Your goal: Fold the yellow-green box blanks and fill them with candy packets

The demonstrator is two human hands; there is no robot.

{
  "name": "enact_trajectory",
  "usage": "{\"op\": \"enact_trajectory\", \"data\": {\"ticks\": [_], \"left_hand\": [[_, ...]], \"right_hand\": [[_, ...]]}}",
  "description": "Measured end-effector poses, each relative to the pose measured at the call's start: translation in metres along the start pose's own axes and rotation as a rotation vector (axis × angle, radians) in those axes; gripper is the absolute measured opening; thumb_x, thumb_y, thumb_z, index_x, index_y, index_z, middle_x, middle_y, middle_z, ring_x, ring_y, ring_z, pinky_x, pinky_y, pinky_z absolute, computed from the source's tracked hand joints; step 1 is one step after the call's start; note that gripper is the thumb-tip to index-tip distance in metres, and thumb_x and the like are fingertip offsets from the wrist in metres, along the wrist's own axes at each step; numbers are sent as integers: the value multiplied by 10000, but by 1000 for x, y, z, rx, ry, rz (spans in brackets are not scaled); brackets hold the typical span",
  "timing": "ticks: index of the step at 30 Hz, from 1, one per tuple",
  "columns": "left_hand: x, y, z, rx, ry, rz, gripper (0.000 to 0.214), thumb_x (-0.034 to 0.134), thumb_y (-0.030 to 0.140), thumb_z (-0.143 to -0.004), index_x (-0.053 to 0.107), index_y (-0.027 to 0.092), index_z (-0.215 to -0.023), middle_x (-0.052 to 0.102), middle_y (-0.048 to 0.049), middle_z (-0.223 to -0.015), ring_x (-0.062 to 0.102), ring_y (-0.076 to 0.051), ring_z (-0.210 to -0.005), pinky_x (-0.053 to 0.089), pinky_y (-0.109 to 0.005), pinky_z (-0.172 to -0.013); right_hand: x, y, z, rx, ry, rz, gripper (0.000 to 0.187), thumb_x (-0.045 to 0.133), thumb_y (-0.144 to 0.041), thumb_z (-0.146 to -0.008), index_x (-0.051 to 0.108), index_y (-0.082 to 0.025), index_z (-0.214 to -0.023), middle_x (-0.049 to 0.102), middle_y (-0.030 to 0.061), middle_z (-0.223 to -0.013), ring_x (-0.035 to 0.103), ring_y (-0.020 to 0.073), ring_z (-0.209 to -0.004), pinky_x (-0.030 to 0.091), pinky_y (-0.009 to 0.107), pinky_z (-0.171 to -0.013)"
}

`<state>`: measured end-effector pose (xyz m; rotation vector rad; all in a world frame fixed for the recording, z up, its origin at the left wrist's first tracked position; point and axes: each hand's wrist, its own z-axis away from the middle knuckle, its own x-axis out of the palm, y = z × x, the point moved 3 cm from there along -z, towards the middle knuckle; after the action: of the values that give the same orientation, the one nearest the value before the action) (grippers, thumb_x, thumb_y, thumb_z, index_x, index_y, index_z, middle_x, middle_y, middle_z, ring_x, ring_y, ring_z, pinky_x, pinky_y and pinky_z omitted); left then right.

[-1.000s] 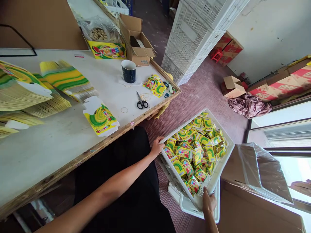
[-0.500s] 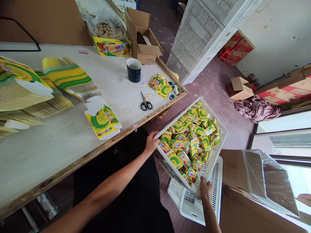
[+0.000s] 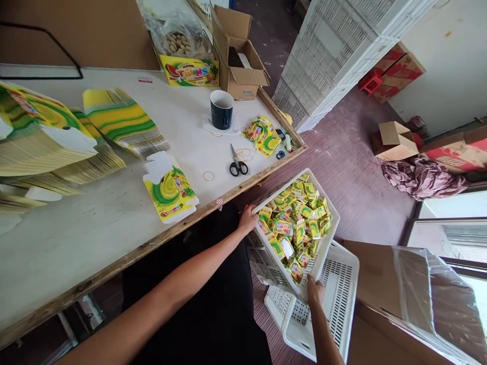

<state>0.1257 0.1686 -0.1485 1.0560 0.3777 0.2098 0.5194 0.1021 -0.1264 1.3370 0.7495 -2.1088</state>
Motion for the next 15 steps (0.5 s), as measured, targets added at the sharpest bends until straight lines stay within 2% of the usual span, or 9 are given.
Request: {"op": "enact_trajectory", "data": {"ticks": [4,9,12,15], "left_hand": [[11,-5,-14,-82,-6,-107,313,600,133,-849,611,141,-1161,583,-114,-1293,542,-234,-1240,412,-436,-1136],[22,-12,-31,-169,-20,-182,314,644,244,-878,609,137,-1172,568,-133,-1312,553,-243,-1213,441,-445,-1098],[26,-14,-37,-208,-23,-210,320,651,277,-882,612,143,-1171,567,-133,-1314,545,-249,-1225,446,-446,-1089],[29,-17,-40,-250,-30,-234,332,678,277,-863,615,147,-1162,555,-130,-1333,528,-255,-1242,448,-445,-1082]], "right_hand": [[10,-9,-24,38,-69,117,407,630,-412,-930,464,-172,-647,457,-9,-657,530,174,-747,427,322,-775],[15,-22,-46,27,-114,145,386,639,-375,-933,488,-164,-647,496,0,-683,542,170,-765,423,303,-762],[18,-29,-56,7,-115,132,388,643,-370,-910,480,-172,-618,517,24,-695,563,198,-825,427,323,-783],[22,-31,-64,-2,-112,115,398,644,-378,-868,449,-204,-568,543,80,-700,589,284,-933,433,382,-824]]}}
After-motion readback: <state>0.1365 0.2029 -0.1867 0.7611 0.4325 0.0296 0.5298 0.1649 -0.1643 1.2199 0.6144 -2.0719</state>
